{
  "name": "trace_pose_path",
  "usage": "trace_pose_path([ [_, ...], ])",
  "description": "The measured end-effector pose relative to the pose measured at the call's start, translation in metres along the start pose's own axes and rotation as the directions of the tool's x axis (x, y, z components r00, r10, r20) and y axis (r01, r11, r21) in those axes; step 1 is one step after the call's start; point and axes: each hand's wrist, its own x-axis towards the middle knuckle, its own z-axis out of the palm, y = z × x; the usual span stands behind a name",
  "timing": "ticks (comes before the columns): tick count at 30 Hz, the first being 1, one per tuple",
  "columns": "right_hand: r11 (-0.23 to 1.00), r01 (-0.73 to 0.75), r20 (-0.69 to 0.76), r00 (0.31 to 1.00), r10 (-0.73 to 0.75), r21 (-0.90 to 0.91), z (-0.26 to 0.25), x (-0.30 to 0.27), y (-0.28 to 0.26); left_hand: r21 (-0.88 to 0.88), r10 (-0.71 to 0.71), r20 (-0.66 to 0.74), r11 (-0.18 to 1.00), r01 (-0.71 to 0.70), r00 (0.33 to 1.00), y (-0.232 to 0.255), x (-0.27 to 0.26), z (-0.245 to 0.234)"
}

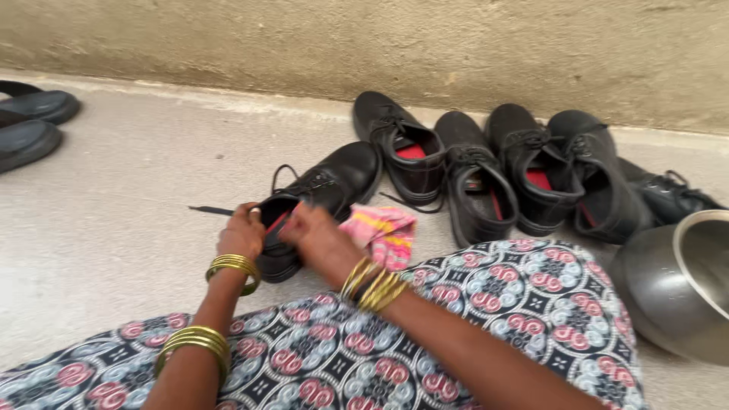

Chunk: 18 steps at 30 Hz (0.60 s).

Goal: The person sits on the floor and wipes a black shoe with a colorful cloth, occasionally dipping the cloth into a metal bowl. They clean the upper, sides, and sole of the shoe, then place it aside and pick up another shoe to continue the process.

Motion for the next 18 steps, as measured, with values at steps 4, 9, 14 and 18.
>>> trace_pose_path([
  [4,0.984,-0.064,0.026,0.997,0.069,-0.166,-0.006,0.021,0.026,-0.034,0.006,0.046,0.999,-0.005,0.999,-0.003,-0.006,-0.007],
  [9,0.966,-0.131,-0.019,0.991,0.130,-0.223,0.021,0.010,-0.018,-0.078,-0.045,0.048,0.996,0.049,0.998,-0.003,-0.001,-0.003],
  [14,0.872,-0.257,0.002,0.959,0.282,0.417,0.029,0.028,-0.008,-0.345,0.118,0.098,0.935,-0.078,0.988,-0.022,0.011,0.004],
  [18,0.638,-0.434,-0.081,0.785,0.615,0.636,0.013,0.039,0.027,-0.427,0.281,0.036,0.872,-0.239,0.959,-0.029,0.010,0.006],
])
